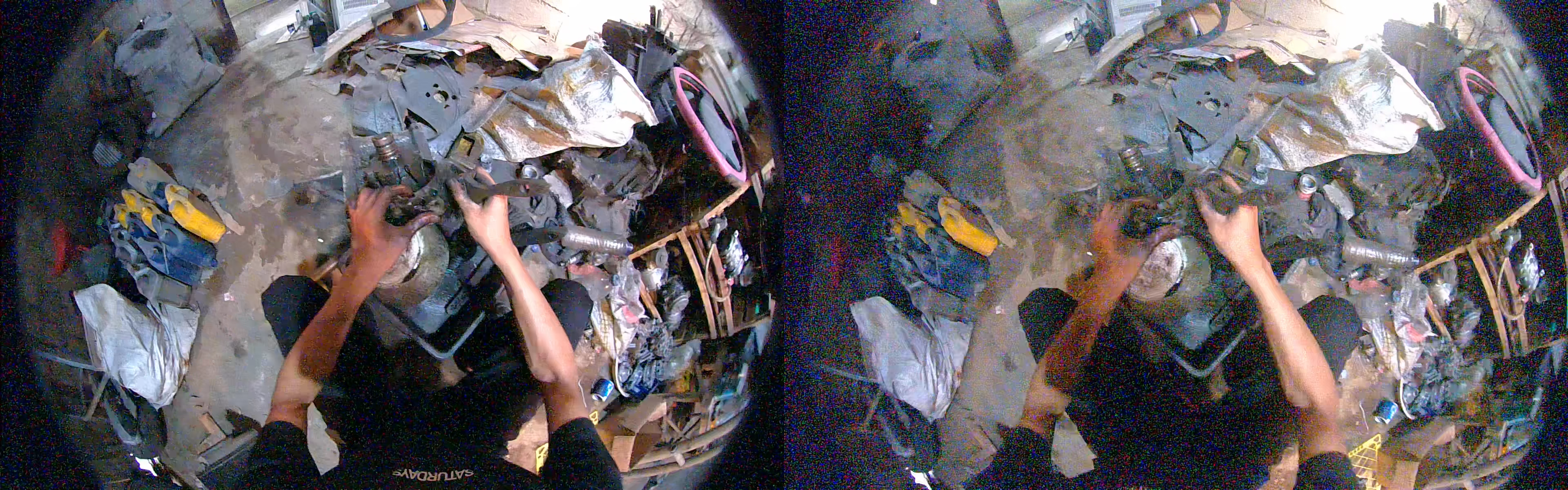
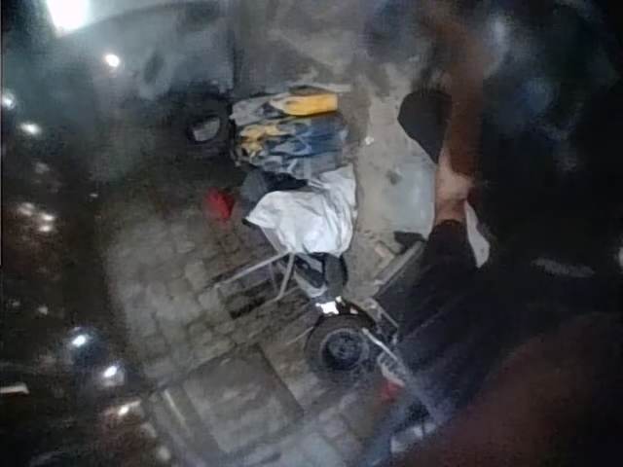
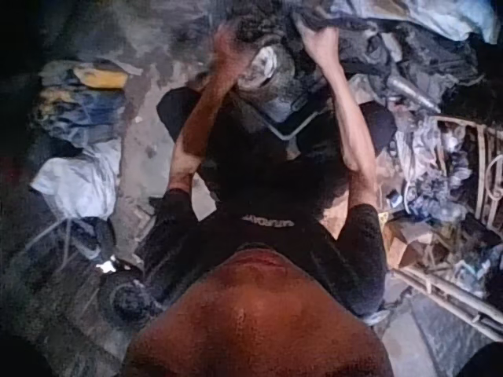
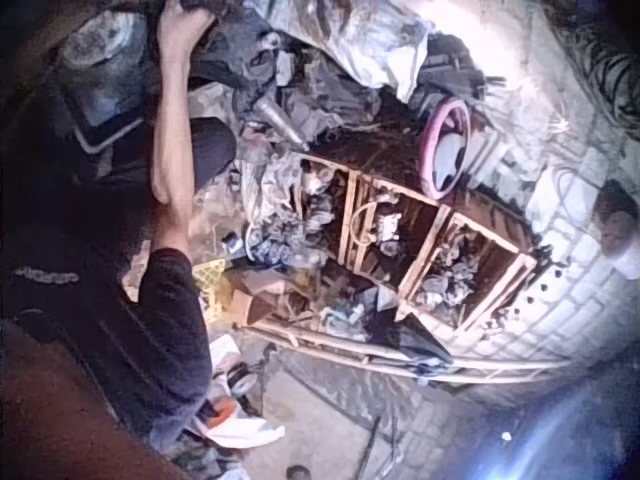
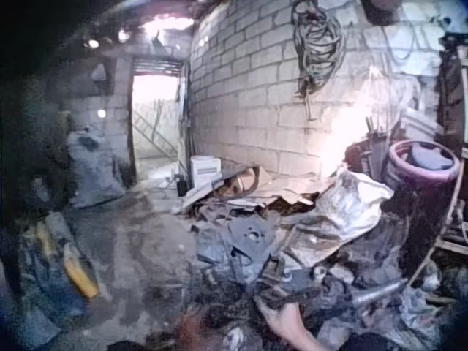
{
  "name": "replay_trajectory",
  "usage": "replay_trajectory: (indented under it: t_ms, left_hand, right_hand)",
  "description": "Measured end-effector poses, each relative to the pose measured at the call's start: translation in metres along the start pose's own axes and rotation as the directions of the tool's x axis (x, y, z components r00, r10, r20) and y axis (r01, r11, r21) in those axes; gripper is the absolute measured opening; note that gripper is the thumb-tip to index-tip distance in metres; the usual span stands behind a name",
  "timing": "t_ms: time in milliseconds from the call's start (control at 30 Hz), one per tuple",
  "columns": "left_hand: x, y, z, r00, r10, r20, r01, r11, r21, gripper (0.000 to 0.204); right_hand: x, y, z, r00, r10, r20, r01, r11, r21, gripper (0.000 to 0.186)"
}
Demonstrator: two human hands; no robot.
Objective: The person sits on the floor and uses a hammer to tap a metal alternator housing, rotating the part to work on different sides.
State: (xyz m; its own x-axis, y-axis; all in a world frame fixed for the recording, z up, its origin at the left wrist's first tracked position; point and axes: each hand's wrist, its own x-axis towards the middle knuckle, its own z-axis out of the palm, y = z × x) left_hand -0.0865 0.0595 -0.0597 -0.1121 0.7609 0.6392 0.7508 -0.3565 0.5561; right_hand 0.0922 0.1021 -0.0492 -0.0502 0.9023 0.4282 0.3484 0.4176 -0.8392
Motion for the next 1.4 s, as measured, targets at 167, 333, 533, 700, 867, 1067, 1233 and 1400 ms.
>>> replay_trajectory:
  t_ms: [167, 333, 533, 700, 867, 1067, 1233, 1400]
  left_hand:
    - [0.002, -0.025, -0.010, 0.969, -0.040, 0.244, 0.146, 0.888, -0.435, 0.050]
    - [-0.001, -0.020, -0.006, 0.993, 0.047, 0.112, -0.021, 0.974, -0.227, 0.039]
    - [0.003, -0.011, -0.006, 0.991, 0.071, 0.115, -0.039, 0.965, -0.261, 0.027]
    - [0.000, -0.019, -0.005, 0.986, 0.098, 0.136, -0.060, 0.965, -0.257, 0.026]
    - [0.005, -0.012, -0.004, 0.984, 0.138, 0.112, -0.101, 0.955, -0.280, 0.022]
    - [0.003, -0.011, -0.004, 0.985, 0.099, 0.138, -0.049, 0.945, -0.324, 0.019]
    - [-0.002, -0.004, 0.003, 0.991, 0.042, 0.127, -0.003, 0.955, -0.295, 0.020]
    - [-0.005, -0.003, 0.017, 0.992, 0.108, 0.071, -0.086, 0.963, -0.255, 0.014]
  right_hand:
    - [-0.004, -0.027, -0.022, 0.981, 0.071, 0.180, -0.094, 0.988, 0.120, 0.017]
    - [-0.012, -0.044, -0.023, 0.959, 0.050, 0.277, -0.090, 0.987, 0.132, 0.022]
    - [-0.010, -0.032, -0.012, 0.975, -0.215, 0.052, 0.221, 0.948, -0.229, 0.023]
    - [-0.012, -0.020, 0.000, 0.993, -0.086, 0.084, 0.094, 0.991, -0.094, 0.022]
    - [-0.013, -0.021, 0.008, 0.974, -0.224, -0.033, 0.218, 0.966, -0.137, 0.016]
    - [-0.020, -0.023, 0.009, 0.947, -0.322, 0.008, 0.305, 0.889, -0.341, 0.022]
    - [-0.001, -0.013, -0.003, 0.939, -0.316, -0.133, 0.261, 0.911, -0.321, 0.025]
    - [-0.019, -0.016, 0.001, 0.967, -0.254, -0.002, 0.243, 0.926, -0.290, 0.018]
